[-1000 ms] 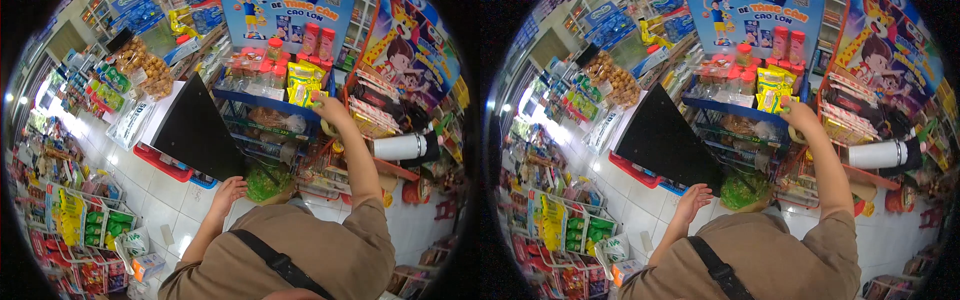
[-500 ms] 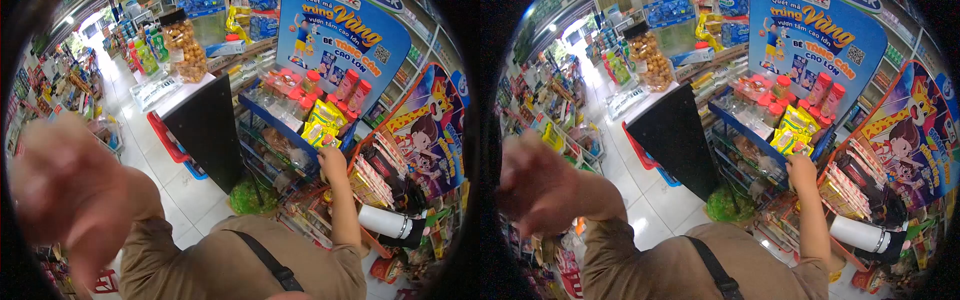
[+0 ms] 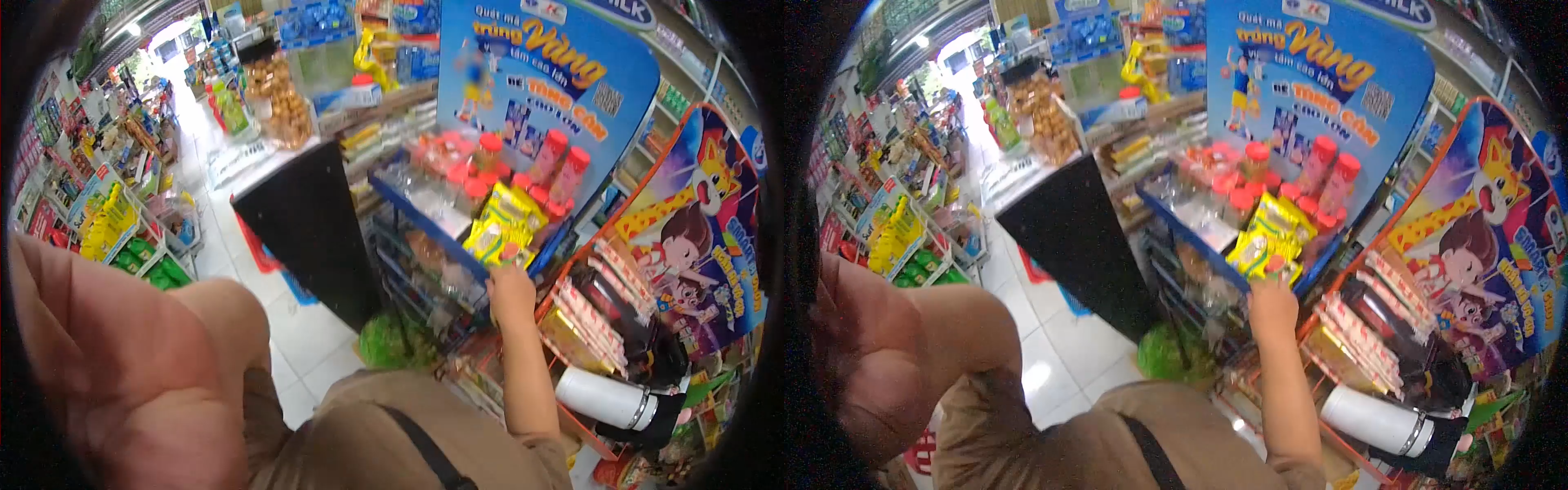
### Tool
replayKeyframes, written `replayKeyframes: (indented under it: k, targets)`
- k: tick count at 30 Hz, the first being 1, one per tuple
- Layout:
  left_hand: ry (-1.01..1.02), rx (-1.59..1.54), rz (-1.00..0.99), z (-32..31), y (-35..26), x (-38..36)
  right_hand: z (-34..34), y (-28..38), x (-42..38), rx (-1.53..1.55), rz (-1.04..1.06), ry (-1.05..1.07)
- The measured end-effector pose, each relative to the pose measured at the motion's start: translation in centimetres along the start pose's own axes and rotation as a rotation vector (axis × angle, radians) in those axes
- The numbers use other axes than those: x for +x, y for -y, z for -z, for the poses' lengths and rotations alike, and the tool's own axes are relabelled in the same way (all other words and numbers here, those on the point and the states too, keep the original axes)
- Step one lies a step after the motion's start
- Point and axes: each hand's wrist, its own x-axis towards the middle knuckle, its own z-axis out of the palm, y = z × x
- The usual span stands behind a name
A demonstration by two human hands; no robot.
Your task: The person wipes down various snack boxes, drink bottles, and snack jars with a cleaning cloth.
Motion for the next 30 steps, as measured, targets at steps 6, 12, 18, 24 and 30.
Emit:
replayKeyframes:
  k: [6, 12, 18, 24, 30]
  targets:
    - [-0.058, -0.017, 0.028, -4.2, -0.7, -0.6, 0.1, -0.3, -0.7, 0.027, 0.026, 0.000]
    - [-0.105, -0.045, 0.034, -6.6, -0.3, -0.8, -0.6, -0.5, -0.8, -0.001, 0.069, -0.094]
    - [-0.180, 0.018, 0.227, -6.3, 3.3, -5.2, -1.1, -0.6, -0.9, -0.025, 0.041, -0.059]
    - [0.242, 0.376, 0.727, -6.3, 15.0, -19.6, -0.3, -0.4, -0.6, 0.114, -0.030, 0.016]
    - [0.929, 0.464, 1.060, -8.1, 19.7, -33.4, -1.3, -3.3, 0.4, 0.323, -0.070, 0.102]
